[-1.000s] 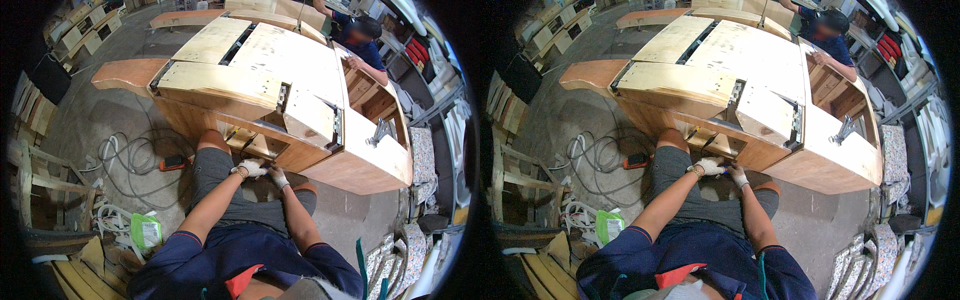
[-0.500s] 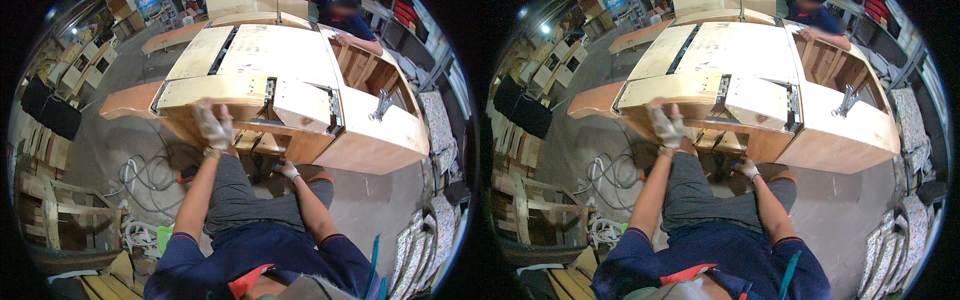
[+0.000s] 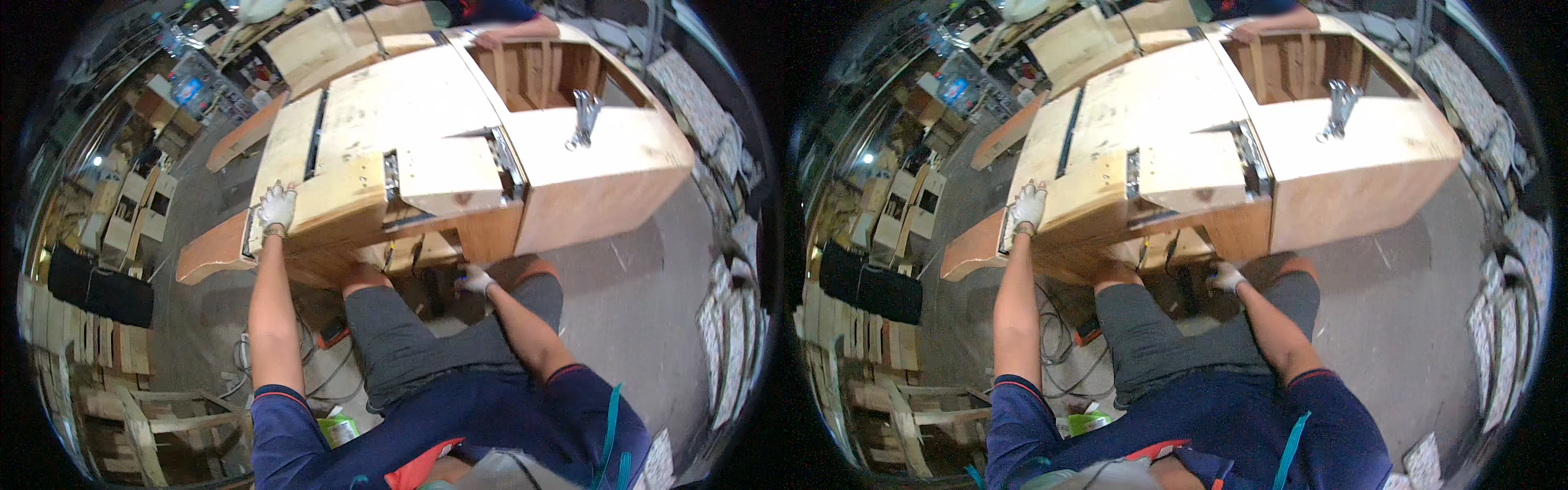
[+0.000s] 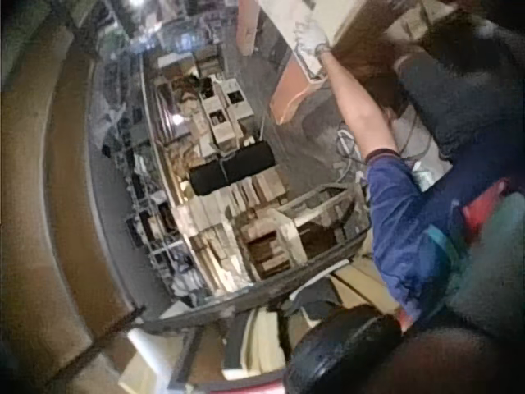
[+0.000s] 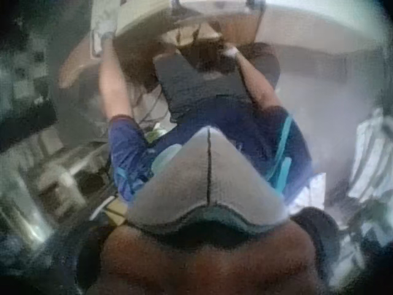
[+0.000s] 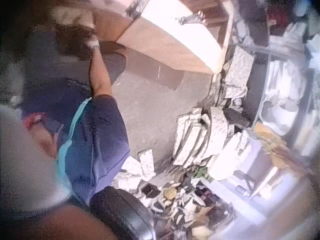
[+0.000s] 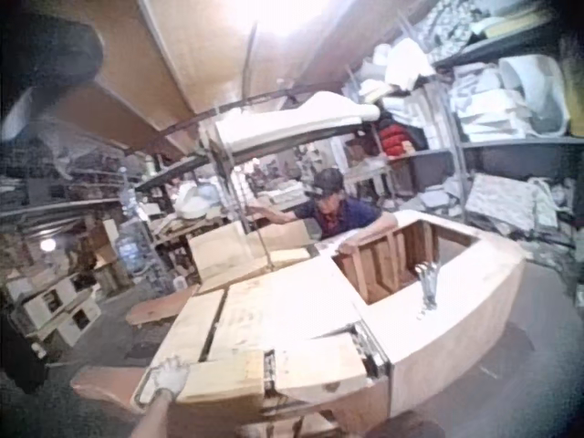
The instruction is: The person sits on the floor and uses a handheld power tool to fasten parts of a wooden cabinet or drawer unit. They hold the tool with both hands and work on the lower section of the furniture while another person works nearby.
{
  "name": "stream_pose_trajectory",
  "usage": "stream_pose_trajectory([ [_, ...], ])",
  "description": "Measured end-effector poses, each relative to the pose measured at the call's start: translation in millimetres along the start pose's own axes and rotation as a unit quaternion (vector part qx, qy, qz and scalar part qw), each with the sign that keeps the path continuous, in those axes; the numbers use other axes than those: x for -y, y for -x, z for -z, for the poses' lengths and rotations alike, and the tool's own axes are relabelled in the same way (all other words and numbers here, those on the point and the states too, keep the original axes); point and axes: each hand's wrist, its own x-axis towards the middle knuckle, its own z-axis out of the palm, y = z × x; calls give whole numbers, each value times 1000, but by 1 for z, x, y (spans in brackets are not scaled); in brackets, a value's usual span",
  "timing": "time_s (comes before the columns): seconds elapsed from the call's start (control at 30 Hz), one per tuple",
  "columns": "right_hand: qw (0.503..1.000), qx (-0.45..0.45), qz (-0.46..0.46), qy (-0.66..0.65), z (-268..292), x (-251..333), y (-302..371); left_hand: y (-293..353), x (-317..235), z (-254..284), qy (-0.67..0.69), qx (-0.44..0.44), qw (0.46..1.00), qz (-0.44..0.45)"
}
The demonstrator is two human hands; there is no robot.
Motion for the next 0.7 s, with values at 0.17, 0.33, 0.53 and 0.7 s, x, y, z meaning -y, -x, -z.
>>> stream_pose_trajectory([
  [0.17, 1000, -8, -10, -16, 11, -4, 10, -22, -20, 30, 102, 134, 983, -67],
  [0.33, 999, 13, -17, 31, 3, 53, 33, 5, 14, 20, 108, 39, 993, 20],
  [0.53, 998, -17, -62, 20, 18, 43, 38, 9, -35, 28, 146, -78, 986, 23],
  [0.7, 995, -25, -58, 74, 16, 41, 30, 8, -25, 25, 112, -116, 987, -12],
])
